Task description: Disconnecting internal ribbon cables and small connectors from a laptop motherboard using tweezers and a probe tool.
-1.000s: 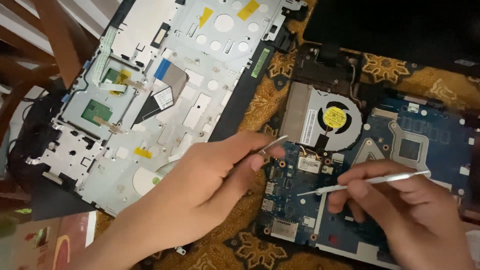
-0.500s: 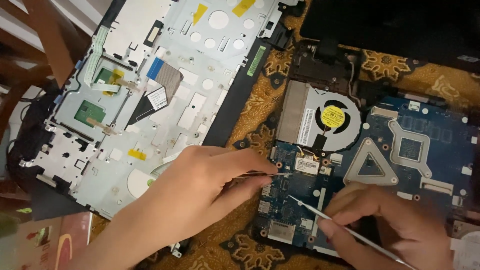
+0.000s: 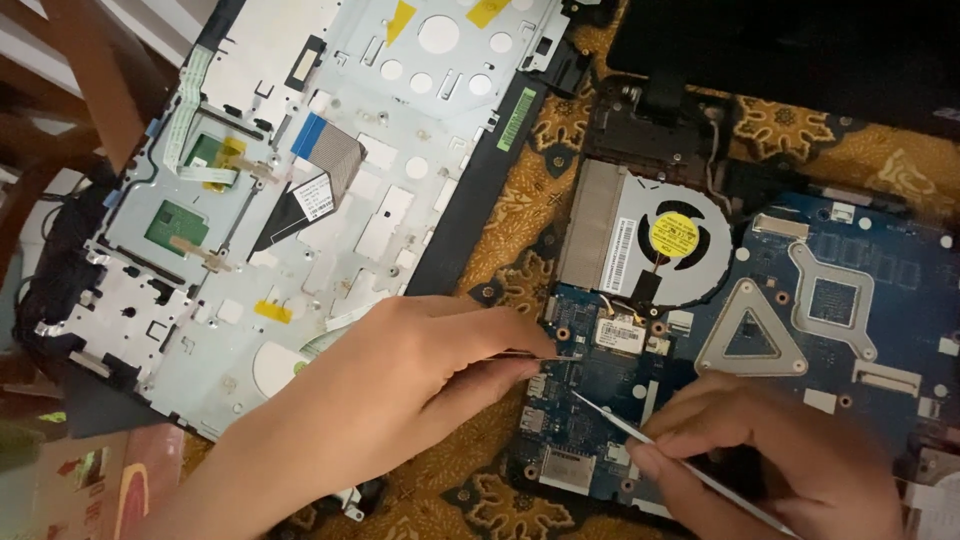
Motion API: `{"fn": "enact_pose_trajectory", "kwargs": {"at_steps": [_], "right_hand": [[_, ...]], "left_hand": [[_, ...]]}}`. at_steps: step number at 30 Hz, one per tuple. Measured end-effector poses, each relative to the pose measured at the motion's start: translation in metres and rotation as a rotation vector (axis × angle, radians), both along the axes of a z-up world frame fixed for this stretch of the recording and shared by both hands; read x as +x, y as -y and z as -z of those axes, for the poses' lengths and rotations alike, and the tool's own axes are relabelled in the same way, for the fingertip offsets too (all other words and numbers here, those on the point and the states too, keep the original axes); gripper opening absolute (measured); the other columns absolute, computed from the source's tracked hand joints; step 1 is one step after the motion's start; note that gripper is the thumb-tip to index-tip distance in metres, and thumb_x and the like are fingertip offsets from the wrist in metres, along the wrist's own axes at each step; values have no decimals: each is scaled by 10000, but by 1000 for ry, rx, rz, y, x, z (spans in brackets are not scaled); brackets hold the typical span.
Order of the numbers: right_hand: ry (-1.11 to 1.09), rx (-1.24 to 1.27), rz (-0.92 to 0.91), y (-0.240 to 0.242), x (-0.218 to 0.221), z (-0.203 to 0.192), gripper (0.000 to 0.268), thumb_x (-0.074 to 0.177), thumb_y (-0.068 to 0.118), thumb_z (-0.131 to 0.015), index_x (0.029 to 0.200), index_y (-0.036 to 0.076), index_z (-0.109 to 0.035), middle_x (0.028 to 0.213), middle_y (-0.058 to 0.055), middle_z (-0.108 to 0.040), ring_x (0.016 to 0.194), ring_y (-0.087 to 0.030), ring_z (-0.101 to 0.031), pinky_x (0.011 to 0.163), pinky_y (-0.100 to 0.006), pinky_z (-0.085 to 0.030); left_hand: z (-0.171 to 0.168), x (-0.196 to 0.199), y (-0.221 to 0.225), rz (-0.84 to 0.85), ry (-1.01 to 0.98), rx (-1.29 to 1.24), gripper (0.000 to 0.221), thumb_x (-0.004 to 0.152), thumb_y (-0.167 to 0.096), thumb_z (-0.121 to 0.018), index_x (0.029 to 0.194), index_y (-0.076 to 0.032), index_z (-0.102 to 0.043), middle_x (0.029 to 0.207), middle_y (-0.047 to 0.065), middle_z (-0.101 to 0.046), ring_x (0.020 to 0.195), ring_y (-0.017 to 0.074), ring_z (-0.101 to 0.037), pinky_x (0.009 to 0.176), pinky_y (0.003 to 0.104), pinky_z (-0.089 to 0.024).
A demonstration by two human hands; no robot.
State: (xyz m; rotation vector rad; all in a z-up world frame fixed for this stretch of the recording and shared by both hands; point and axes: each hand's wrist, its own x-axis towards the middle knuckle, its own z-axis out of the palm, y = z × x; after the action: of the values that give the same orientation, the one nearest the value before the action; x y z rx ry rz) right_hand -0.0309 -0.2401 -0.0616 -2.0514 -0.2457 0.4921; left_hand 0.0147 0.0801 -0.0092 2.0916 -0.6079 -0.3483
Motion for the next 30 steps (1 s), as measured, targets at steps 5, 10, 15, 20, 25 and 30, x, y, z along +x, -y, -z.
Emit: {"fn": "enact_pose_trajectory", "kwargs": {"at_steps": [5,10,15,20,25,30], "right_hand": [[-22,-93,-2,1,3,1,299,856,278,-824,1127,400,-842,1072,98,-889,834,-156,-955,891,-445,-923],[-48,-114,-63,12,1,13,356,861,312,-812,1188,452,-810,1122,142,-881,534,-122,-879,636,-434,-928],[-103,-207,-42,20,-1,20,374,836,370,-824,1193,480,-828,1151,196,-890,572,-113,-895,650,-450,-926],[-4,-259,16,4,-6,6,294,851,352,-815,1131,434,-842,1103,178,-884,691,-114,-913,782,-436,-872],[-111,-139,-181,20,4,22,417,887,325,-812,1289,422,-756,1280,114,-841,1161,-171,-892,1120,-511,-773],[60,-152,-84,9,-3,11,373,878,244,-825,1237,342,-786,1241,59,-857,1223,-213,-839,1333,-587,-464]], "left_hand": [[-2,1,1,3,4,-7,189,986,-117,-626,1159,-135,-699,983,66,-791,786,216,-779,662,352,-631],[-2,1,0,1,1,-2,192,987,-118,-618,1159,-143,-701,1014,60,-800,799,210,-792,675,340,-634],[-4,1,1,2,9,4,198,989,-139,-619,1169,-136,-701,1000,54,-802,791,206,-784,660,346,-634],[-4,2,1,2,0,13,187,997,-145,-611,1159,-149,-703,979,54,-793,732,201,-773,636,347,-619],[-4,1,1,7,24,2,191,992,-127,-614,1160,-134,-704,1009,60,-798,797,218,-782,672,358,-632],[-2,0,2,-9,31,1,183,990,-143,-616,1143,-128,-716,1016,55,-803,837,212,-793,702,342,-645]]}}
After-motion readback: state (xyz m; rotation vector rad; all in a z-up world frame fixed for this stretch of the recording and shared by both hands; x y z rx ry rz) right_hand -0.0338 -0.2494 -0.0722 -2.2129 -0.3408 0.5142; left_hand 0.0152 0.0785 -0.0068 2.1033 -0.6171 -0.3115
